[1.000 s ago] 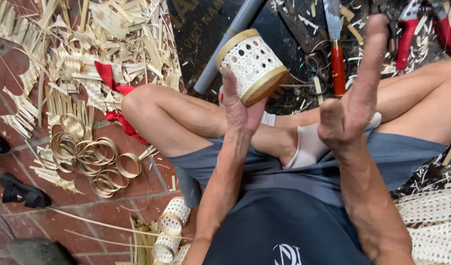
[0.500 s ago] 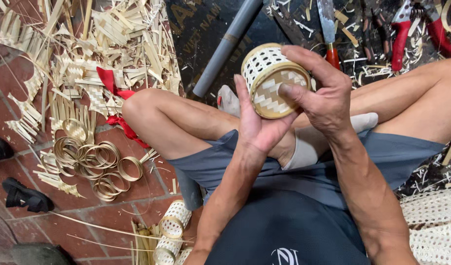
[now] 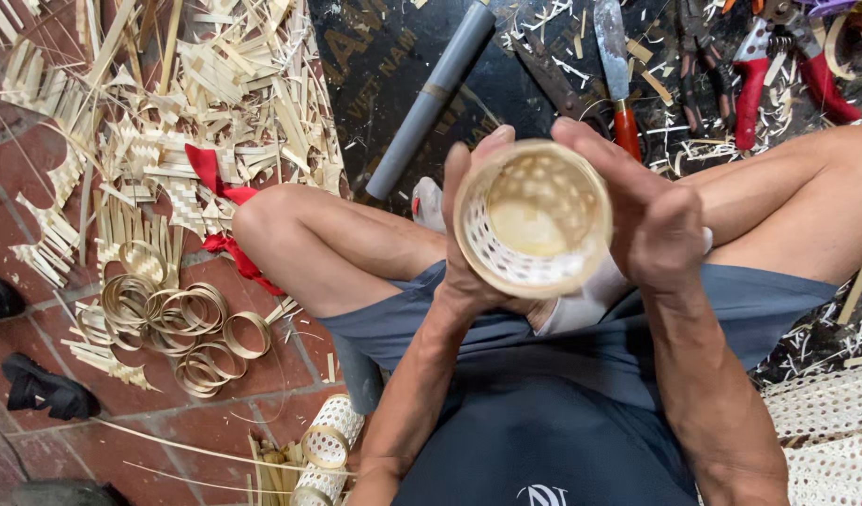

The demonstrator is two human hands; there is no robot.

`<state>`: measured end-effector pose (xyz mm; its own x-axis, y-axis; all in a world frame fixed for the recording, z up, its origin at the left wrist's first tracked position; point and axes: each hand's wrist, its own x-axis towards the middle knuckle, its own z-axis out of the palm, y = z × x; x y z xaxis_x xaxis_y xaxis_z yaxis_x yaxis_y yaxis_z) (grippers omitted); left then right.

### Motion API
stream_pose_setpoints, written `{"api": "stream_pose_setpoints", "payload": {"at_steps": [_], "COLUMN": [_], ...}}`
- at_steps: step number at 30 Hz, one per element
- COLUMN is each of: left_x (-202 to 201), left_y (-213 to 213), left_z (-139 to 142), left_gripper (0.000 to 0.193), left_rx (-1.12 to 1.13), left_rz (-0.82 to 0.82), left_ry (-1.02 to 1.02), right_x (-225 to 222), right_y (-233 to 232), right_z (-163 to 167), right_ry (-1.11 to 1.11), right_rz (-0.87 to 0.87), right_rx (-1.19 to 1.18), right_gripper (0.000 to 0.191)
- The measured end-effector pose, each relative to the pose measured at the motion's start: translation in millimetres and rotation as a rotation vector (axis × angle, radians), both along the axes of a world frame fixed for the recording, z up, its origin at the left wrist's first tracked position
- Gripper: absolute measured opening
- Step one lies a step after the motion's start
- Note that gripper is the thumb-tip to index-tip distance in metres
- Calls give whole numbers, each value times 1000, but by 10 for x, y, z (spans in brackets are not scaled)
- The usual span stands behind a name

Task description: The person sits on the floor assembling small woven bamboo baskets. They fit a woven perforated bamboo panel around a bamboo rim, press and tuck the edges to secure it, apply glue from a squeeze bottle to the joint, press the panel and rim together, then set the finished basket aside and pick up another bamboo ring to start the next one.

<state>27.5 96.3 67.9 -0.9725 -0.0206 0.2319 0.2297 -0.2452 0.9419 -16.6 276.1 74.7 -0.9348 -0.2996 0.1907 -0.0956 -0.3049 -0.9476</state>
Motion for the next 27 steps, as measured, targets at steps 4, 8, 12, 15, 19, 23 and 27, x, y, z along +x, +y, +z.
{"api": "stream_pose_setpoints", "payload": {"at_steps": [4,8,12,15,19,23,27], "left_x": [13,86,98,60,-50,-43,50], "left_y": [-72,54,235,293,355,410,309], "left_z": [110,250,408,575,681,558,423], "left_gripper": [123,124,126,124,113,112,113], "left_rx": [-358,50,159,243,217,296,179], "left_rz": [-46,-155,22,39,116,198,61], "left_ry": [210,34,-135,-213,-65,-17,-30], "right_x": [103,275,367,396,489,583,481], "right_y": [59,22,-41,-22,-12,-62,-114], "right_z": [14,77,188,254,238,210,289], "right_ry": [-313,-279,10,-31,-84,-184,-199], "right_rz": [-46,-137,-119,-52,-54,-63,5], "right_rx": [-354,-197,93,76,48,-52,-96], "right_gripper": [64,70,89,93,88,87,90]}}
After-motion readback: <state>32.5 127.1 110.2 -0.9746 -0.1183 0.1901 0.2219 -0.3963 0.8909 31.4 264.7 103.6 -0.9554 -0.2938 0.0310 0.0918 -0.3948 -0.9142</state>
